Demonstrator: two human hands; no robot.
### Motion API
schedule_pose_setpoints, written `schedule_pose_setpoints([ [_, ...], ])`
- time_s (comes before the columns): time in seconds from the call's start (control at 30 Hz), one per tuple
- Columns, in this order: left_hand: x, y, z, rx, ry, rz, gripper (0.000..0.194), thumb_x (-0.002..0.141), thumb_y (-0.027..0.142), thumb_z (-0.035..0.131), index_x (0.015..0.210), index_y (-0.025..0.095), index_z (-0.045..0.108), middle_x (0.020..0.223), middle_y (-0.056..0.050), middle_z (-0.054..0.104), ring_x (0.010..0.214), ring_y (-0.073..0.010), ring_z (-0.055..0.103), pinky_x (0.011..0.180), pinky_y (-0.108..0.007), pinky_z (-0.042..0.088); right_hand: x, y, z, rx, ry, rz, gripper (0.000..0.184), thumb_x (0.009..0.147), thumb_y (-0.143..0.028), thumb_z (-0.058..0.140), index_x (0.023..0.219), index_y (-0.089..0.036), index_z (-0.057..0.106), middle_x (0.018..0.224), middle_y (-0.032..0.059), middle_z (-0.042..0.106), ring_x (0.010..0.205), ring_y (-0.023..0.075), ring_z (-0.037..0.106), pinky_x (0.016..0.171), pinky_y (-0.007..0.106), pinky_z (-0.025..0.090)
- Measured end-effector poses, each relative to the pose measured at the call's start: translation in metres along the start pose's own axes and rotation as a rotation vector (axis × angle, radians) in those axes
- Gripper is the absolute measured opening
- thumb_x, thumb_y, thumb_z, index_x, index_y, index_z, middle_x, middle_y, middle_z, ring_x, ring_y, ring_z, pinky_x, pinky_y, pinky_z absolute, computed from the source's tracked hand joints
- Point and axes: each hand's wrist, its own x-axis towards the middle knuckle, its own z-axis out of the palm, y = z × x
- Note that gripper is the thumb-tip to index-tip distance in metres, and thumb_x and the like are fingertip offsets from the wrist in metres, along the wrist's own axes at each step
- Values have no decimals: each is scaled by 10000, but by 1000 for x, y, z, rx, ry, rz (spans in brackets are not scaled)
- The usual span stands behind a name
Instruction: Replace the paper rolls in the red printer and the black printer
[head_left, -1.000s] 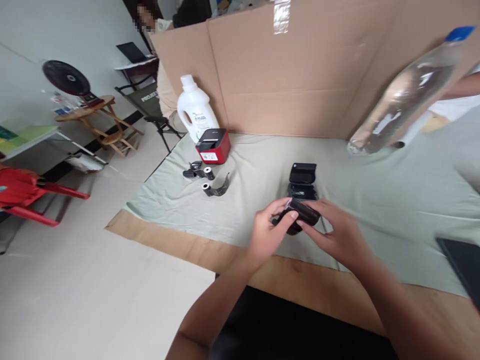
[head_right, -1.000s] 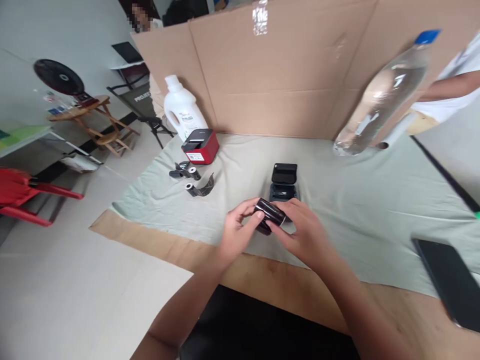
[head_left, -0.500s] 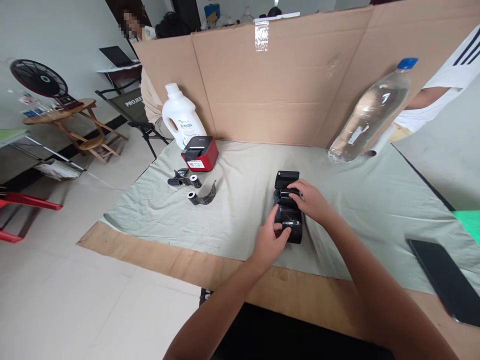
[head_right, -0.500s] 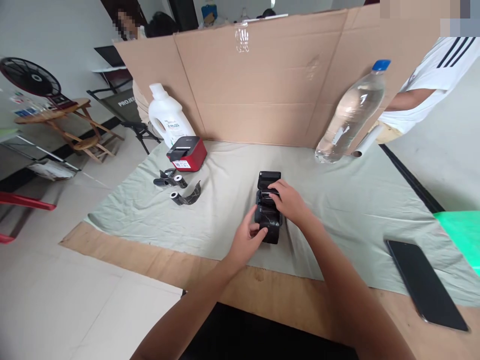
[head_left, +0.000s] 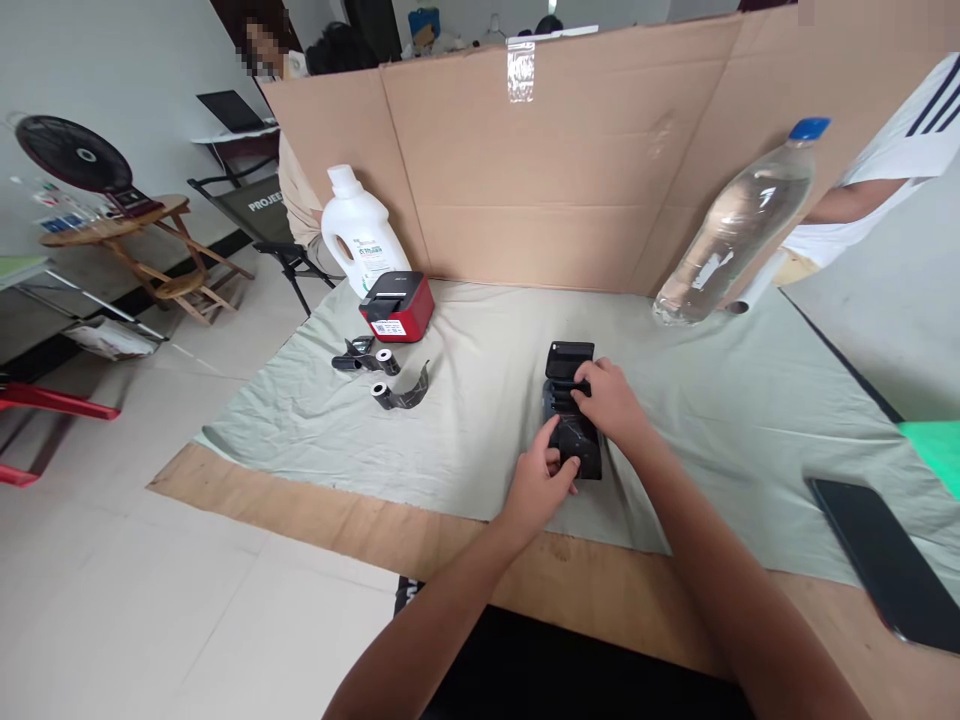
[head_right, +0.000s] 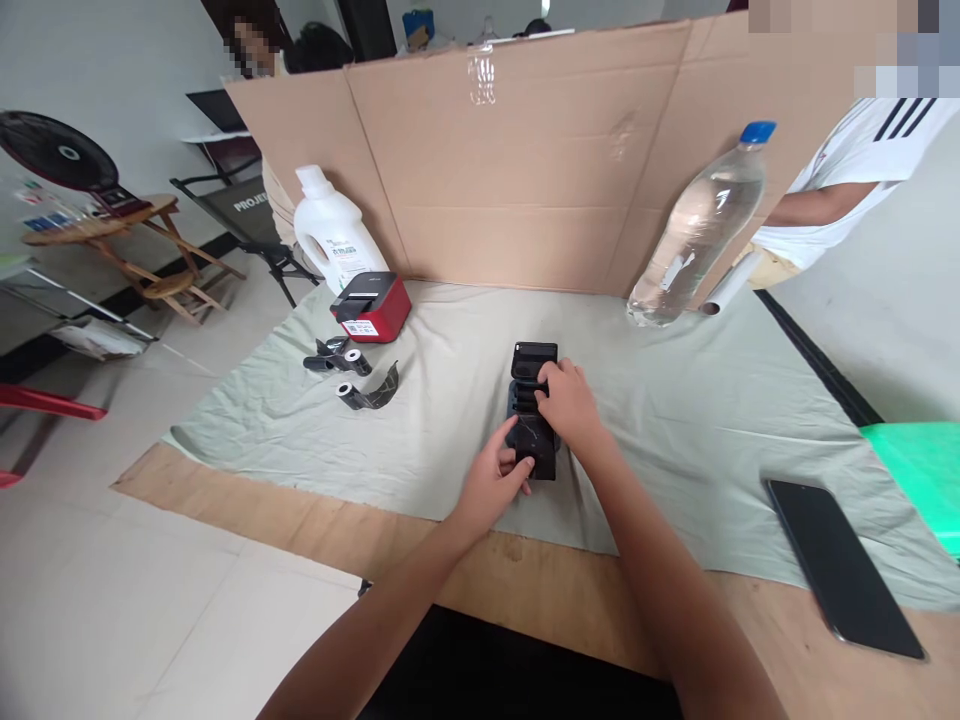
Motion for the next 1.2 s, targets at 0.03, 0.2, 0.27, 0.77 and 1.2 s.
schedule_pose_setpoints([
  [0.03, 0, 0, 0, 2, -3, 4, 743, 912, 301, 635, 1591, 233, 342, 686, 46, 557, 584, -132, 613, 604, -246, 481, 0, 0, 1, 38, 49, 31, 162, 839, -236, 597, 999, -216, 589, 1040, 111, 571, 963, 293, 565, 889, 453, 501],
  [0.2, -3, -2, -1, 44, -12, 18, 788, 886, 278, 630, 1609, 227, 319, 654, 51, 560, 551, -128, 578, 584, -243, 476, 1, 2, 5, 263, 201, 79, 486, 891, -322, 550, 1344, -160, 478, 1321, 191, 547, 855, 238, 615, 934, 478, 520],
  [0.27, -4, -3, -2, 64, -29, 20, 840, 868, 267, 638, 1627, 227, 278, 663, 43, 590, 541, -127, 576, 576, -240, 478, 3, 3, 4, 308, 183, 56, 557, 912, -343, 526, 1433, -170, 435, 1397, 195, 543, 801, 216, 618, 937, 480, 524],
  [0.77, -2, -10, -5, 244, 0, -26, 978, 849, 287, 632, 1654, 155, 92, 609, 70, 585, 558, -142, 518, 579, -246, 450, -12, 1, -57, 210, -239, -134, 213, 890, -249, 588, 1097, -243, 635, 1148, 71, 587, 778, 193, 618, 796, 390, 531],
  [1.2, -16, -9, -6, 128, -7, -145, 941, 881, 379, 648, 1644, 112, 168, 552, 95, 471, 407, -111, 390, 414, -231, 375, -8, -6, -53, 85, -328, -104, 275, 906, -235, 579, 1173, -236, 645, 1216, 97, 596, 863, 219, 665, 874, 410, 530],
])
